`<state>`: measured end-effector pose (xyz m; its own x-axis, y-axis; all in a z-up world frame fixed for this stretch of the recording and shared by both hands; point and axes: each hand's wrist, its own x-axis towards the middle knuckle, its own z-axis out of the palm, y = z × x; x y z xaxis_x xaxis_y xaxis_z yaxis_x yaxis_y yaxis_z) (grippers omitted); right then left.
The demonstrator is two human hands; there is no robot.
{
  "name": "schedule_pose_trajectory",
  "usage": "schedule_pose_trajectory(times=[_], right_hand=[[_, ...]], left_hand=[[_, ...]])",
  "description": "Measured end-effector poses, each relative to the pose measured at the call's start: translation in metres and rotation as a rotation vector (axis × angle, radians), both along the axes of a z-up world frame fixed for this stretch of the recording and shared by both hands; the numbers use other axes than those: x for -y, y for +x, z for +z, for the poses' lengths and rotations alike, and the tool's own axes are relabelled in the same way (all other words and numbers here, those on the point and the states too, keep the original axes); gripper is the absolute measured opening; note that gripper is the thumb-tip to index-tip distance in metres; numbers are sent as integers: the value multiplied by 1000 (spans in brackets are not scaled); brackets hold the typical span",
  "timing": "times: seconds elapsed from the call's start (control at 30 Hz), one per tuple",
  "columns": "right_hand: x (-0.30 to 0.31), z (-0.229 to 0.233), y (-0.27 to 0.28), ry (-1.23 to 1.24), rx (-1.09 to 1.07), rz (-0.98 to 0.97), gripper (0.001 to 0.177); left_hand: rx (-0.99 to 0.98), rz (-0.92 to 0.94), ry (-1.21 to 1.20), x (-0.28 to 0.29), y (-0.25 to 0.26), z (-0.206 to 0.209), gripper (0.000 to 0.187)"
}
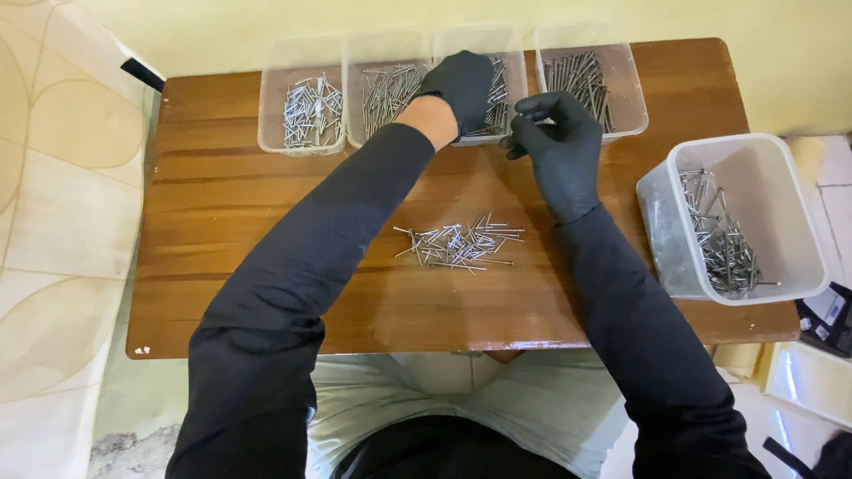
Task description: The person sorts metal nails by length, picking them one at a time from a pile on a wooden table and placing them into one of four clear plastic containers arranged in a row. The person wears black gloves and handles the nails with both hands throughout the clip.
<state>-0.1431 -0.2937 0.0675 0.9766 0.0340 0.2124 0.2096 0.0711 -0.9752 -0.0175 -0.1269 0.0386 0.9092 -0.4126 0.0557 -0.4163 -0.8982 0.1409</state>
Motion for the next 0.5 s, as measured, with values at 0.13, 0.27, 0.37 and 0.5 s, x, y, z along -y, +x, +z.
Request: schedule_pose_trajectory(times=[0.13, 0.27, 0.37, 0.5], right_hand=[[1, -3, 5, -64, -30, 26, 20], [1, -11, 6, 93, -86, 47, 19], [0, -10, 6, 114, -92, 82, 21], [-2, -12, 4, 49, -103, 68, 18]], left_hand=[[-128, -11, -96, -4, -6, 16, 19], [105, -121, -464, -24, -41, 49, 19], [-97, -287, -943, -33, -82, 70, 19], [-312, -147, -1151, -38, -109, 63, 24]])
